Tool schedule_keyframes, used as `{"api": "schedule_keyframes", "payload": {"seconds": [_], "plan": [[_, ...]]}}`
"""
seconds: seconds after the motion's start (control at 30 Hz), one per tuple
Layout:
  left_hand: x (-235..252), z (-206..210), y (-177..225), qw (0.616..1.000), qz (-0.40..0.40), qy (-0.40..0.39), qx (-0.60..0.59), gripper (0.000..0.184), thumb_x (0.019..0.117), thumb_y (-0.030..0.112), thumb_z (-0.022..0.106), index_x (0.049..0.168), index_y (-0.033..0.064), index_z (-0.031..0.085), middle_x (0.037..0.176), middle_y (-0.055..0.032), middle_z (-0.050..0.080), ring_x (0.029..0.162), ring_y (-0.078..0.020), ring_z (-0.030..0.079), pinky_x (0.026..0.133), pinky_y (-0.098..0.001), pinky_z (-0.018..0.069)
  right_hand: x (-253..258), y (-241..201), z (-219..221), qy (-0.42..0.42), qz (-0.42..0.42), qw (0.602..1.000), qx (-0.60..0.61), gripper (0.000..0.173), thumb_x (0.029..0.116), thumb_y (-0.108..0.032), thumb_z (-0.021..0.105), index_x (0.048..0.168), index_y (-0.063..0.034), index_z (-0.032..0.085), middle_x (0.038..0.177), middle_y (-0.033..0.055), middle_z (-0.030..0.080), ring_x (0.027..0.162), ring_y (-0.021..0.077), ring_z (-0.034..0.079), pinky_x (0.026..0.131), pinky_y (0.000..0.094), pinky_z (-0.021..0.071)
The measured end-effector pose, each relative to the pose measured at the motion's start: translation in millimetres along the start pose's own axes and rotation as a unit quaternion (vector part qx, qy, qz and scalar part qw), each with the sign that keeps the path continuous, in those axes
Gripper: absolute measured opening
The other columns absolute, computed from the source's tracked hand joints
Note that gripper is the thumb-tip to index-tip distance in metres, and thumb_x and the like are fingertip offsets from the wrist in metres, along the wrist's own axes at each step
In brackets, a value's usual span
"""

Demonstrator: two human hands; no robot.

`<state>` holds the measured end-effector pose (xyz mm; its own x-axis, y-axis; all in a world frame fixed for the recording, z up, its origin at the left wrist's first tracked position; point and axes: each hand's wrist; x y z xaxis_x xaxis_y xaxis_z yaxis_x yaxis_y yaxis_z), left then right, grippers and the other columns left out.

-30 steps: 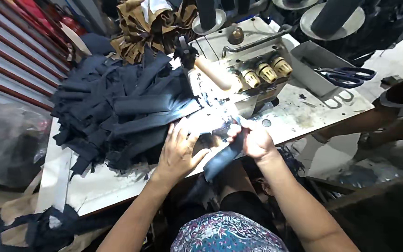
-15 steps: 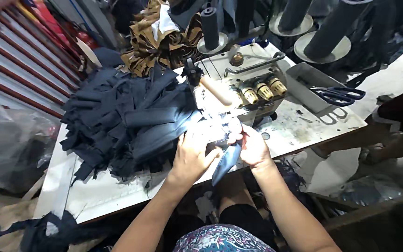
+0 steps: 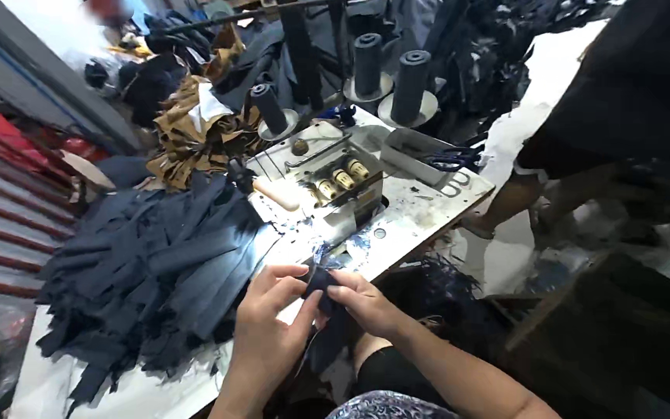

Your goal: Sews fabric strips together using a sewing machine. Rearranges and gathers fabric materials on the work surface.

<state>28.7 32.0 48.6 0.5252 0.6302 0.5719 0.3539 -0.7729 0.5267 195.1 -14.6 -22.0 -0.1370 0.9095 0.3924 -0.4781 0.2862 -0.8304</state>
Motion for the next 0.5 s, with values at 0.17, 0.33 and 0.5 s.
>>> {"api": "schedule_keyframes", "payload": {"seconds": [0.17, 0.33, 0.5], "plan": [[14.0, -65.2, 30.6, 0.997, 0.032, 0.046, -0.054, 0.014, 0.1036, 0.022, 0.058, 0.115, 0.0199, 0.066, 0.106, 0.008, 0.072, 0.094, -0.0038, 0.069, 0.083, -0.0247, 0.0601, -10.5, 13.9, 9.8, -0.259, 0.001, 0.965, -0.033, 0.051, 0.1046, -0.045, 0.047, 0.101, 0.0011, 0.067, 0.094, 0.0043, 0.074, 0.087, 0.0033, 0.068, 0.079, 0.0256, 0.0565], [-12.8, -169.2, -21.5, 0.983, -0.024, 0.183, 0.015, 0.022, 0.1066, 0.009, 0.052, 0.121, -0.0047, 0.061, 0.114, -0.0054, 0.067, 0.11, -0.0104, 0.064, 0.097, -0.032, 0.0529, -36.0, -32.8, 3.2, -0.277, 0.011, 0.942, 0.187, 0.049, 0.1003, -0.056, 0.049, 0.086, -0.015, 0.071, 0.075, -0.003, 0.073, 0.065, 0.0049, 0.07, 0.058, 0.0231, 0.0583], [26.5, -145.7, -72.7, 0.977, -0.041, 0.183, 0.104, 0.034, 0.1014, 0.029, 0.065, 0.122, 0.0039, 0.057, 0.1, -0.0029, 0.064, 0.082, -0.0073, 0.065, 0.071, -0.0269, 0.0576, -7.7, -34.2, -20.4, -0.165, 0.046, 0.919, 0.354, 0.06, 0.0941, -0.073, 0.048, 0.106, -0.0204, 0.074, 0.071, -0.0095, 0.069, 0.063, 0.0059, 0.069, 0.062, 0.028, 0.0605]]}}
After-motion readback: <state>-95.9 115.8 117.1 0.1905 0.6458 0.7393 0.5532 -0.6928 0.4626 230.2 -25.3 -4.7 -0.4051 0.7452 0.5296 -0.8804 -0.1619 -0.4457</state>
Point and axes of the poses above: each hand's wrist, its own x-axis towards the middle knuckle, its own z-axis out of the palm, y = z × x
